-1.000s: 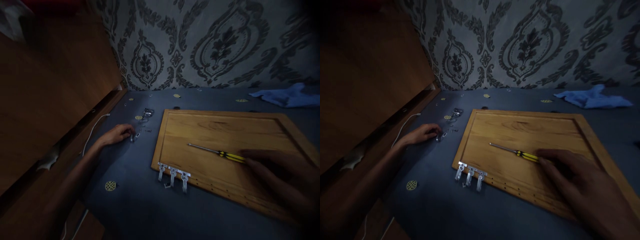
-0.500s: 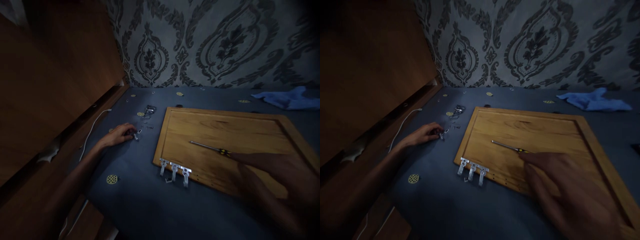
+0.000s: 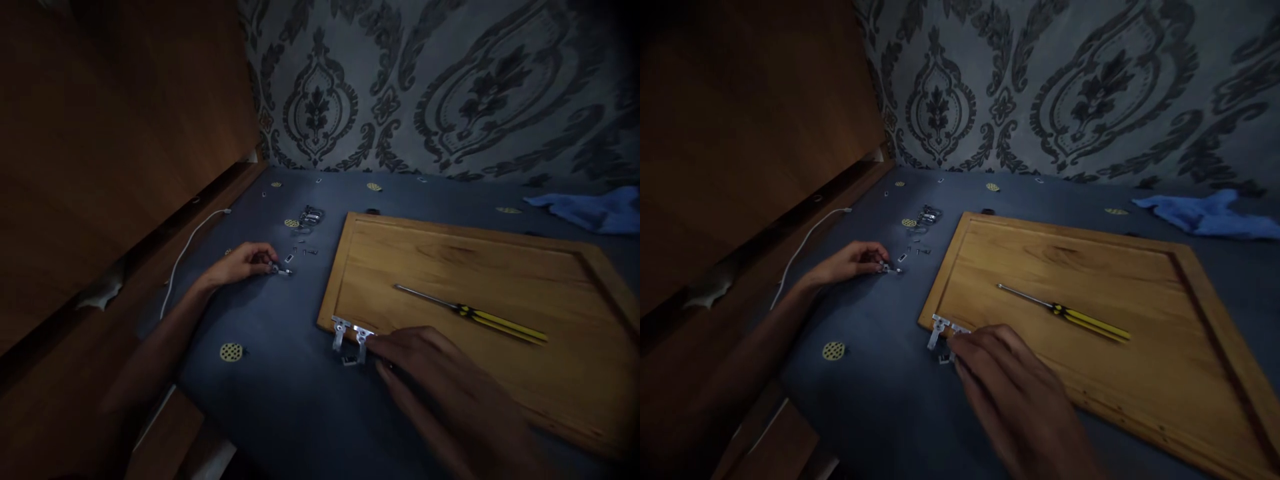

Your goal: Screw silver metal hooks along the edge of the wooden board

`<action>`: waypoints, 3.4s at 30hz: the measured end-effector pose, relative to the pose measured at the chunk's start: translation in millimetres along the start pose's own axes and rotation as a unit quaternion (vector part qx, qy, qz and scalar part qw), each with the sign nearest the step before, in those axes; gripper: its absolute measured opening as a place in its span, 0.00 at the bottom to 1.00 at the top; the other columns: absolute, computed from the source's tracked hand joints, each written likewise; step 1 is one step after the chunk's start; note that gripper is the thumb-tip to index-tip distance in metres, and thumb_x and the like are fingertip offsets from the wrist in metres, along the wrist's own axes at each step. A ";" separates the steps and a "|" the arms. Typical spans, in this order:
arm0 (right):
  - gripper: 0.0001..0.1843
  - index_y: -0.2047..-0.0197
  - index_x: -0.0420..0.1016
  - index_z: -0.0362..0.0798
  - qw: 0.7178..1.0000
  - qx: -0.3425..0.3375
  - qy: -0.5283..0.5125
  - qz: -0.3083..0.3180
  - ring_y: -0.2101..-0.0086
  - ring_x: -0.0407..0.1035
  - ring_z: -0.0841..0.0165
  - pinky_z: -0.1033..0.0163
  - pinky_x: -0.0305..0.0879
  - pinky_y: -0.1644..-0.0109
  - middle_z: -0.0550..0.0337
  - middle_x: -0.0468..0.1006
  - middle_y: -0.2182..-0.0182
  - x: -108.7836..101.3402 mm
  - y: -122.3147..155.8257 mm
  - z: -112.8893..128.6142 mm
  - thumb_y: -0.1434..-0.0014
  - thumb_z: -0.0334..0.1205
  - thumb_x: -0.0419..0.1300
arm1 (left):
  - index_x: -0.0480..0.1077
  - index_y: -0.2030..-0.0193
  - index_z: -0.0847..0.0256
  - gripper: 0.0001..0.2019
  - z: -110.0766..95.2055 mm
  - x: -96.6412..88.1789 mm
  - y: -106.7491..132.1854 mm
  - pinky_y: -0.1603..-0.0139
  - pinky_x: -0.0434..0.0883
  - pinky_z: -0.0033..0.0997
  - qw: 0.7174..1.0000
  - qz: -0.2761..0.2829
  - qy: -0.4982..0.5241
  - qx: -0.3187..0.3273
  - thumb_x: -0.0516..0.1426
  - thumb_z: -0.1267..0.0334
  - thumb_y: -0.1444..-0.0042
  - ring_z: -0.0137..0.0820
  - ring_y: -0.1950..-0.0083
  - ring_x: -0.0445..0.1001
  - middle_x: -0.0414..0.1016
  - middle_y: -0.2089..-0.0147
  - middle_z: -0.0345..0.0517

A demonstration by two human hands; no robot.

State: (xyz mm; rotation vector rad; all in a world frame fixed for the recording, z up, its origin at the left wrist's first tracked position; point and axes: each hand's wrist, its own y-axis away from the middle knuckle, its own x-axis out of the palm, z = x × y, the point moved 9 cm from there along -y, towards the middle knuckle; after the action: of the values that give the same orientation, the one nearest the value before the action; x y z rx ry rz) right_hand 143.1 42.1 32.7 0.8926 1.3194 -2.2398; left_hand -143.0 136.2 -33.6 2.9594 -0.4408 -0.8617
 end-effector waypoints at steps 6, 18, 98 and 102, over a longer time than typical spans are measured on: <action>0.11 0.47 0.73 0.50 1.000 -0.001 0.025 0.015 0.63 0.81 0.68 0.65 0.79 0.60 0.58 0.84 0.63 10.1 -2.0 8.5 0.25 0.34 0.50 | 0.75 0.59 0.65 0.10 -5.6 2.2 4.6 0.63 0.68 0.26 0.999 0.020 0.031 -0.007 0.64 0.59 0.41 0.27 0.68 0.71 0.73 0.70 0.39; 0.13 0.46 0.73 0.46 0.997 0.056 -0.037 0.047 0.61 0.82 0.68 0.63 0.80 0.56 0.55 0.85 0.61 29.6 20.8 21.7 0.24 0.35 0.49 | 0.81 0.58 0.63 0.11 -29.9 23.4 16.3 0.64 0.68 0.25 0.996 0.091 0.018 -0.018 0.66 0.57 0.40 0.27 0.67 0.72 0.77 0.69 0.41; 0.14 0.71 0.74 0.51 0.868 0.415 -0.263 -0.075 0.83 0.67 0.75 0.72 0.64 0.80 0.70 0.71 0.84 2.9 85.6 -12.0 0.32 0.43 0.62 | 0.63 0.33 0.54 0.32 -141.3 142.0 26.2 0.40 0.69 0.47 0.945 0.077 -0.252 0.193 0.69 0.52 0.40 0.46 0.41 0.71 0.76 0.42 0.50; 0.13 0.70 0.75 0.51 0.824 0.465 -0.316 -0.078 0.84 0.68 0.74 0.72 0.67 0.80 0.71 0.69 0.85 11.0 93.0 -22.9 0.35 0.45 0.63 | 0.59 0.32 0.53 0.38 -131.2 154.4 23.1 0.41 0.69 0.48 0.936 0.080 -0.287 0.189 0.72 0.54 0.43 0.47 0.41 0.71 0.76 0.42 0.51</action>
State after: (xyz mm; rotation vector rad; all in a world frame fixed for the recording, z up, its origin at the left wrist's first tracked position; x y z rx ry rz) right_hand 199.6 17.4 -41.4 0.1897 -0.0604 -2.9355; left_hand 45.0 64.5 -0.7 2.8643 -0.9472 -1.8006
